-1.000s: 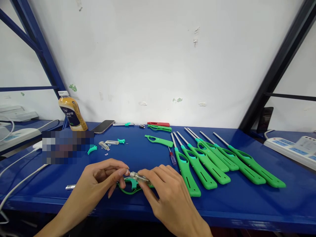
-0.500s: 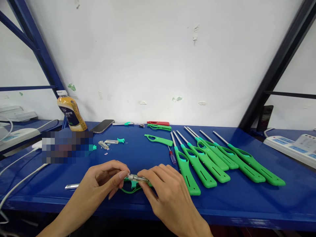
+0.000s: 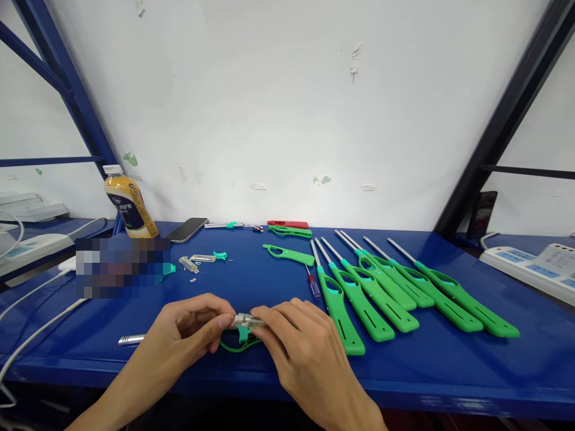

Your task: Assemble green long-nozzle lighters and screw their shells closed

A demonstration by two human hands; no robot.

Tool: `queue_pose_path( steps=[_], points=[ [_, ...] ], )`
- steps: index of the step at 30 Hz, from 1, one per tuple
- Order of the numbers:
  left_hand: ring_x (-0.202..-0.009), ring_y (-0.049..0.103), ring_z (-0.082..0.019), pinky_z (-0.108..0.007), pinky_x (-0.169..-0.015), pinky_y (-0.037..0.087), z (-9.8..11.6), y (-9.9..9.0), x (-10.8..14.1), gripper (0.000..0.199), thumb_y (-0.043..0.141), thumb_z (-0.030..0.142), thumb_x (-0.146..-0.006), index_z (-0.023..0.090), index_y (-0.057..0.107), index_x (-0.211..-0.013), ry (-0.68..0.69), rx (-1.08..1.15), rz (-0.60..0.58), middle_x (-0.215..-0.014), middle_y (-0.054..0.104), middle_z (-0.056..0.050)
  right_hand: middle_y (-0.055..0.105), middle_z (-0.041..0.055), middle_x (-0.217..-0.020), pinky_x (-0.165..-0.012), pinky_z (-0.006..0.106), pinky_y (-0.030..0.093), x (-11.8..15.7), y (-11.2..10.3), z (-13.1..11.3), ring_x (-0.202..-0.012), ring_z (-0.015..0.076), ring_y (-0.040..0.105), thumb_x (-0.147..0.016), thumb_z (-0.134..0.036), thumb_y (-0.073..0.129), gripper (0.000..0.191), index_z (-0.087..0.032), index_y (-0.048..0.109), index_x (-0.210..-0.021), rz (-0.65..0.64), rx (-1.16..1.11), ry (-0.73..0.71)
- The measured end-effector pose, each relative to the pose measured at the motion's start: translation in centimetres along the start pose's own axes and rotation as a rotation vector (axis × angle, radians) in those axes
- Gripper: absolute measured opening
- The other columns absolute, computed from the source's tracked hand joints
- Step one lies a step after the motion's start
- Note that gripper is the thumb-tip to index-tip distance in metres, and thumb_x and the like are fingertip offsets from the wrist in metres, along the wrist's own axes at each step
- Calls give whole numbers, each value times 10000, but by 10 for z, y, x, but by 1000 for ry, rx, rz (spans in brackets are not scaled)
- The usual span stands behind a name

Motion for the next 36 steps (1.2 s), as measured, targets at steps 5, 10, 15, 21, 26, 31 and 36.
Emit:
queue_pose_path(
  steps=[5,10,15,21,26,31,36],
  points=[
    [-585,493,-131,-230,-541,376,-1,-6,1,325,739,503,-917,184,748,-859,2,14,30,-638,574,18,788,19,-988,-757,357,511,3,0,1,-787,196,691,-1060,-195,644,167,-222,695,-1217,-8,-14,12],
    [-592,502,-143,-245,-558,392,3,-10,1,308,749,493,-914,188,746,-871,21,-7,61,-638,574,15,776,20,-996,-784,377,502,5,3,0,-814,211,676,-1069,-171,615,231,-223,664,-1288,-65,-17,3],
    [-661,496,-142,-246,-576,380,2,-7,2,303,720,488,-948,199,736,-860,55,-34,32,-810,622,-12,770,19,-1010,-788,375,506,5,4,1,-818,208,666,-1076,-170,599,252,-224,651,-1316,-73,-12,0],
    [-645,515,-147,-246,-576,398,2,-4,3,325,718,506,-939,197,740,-841,41,-36,21,-764,603,-6,774,26,-1012,-777,377,505,4,4,0,-821,211,668,-1086,-176,574,235,-219,651,-1304,-83,-8,0],
    [-586,504,-138,-236,-543,386,6,-5,2,331,729,514,-918,196,749,-826,28,-34,62,-642,565,18,770,34,-1004,-774,377,498,4,5,0,-821,215,659,-1101,-181,540,232,-221,645,-1305,-105,-15,1],
    [-595,515,-133,-230,-550,391,5,-4,3,309,735,494,-928,199,758,-836,34,-26,40,-640,577,20,773,36,-1014,-773,377,501,5,5,1,-826,218,662,-1106,-183,527,236,-224,636,-1312,-109,-20,3],
    [-603,536,-134,-228,-563,404,3,-4,4,292,738,483,-936,202,769,-864,35,-15,23,-638,589,21,772,38,-1025,-767,375,512,4,6,1,-843,221,671,-1107,-166,509,240,-220,632,-1306,-115,-14,2]
  ],
)
Point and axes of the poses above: each hand's wrist, its own x-axis away from the middle knuckle, its own y-axis out of the palm, z = x × y, the point moved 6 cm from there along -x, towards the middle knuckle
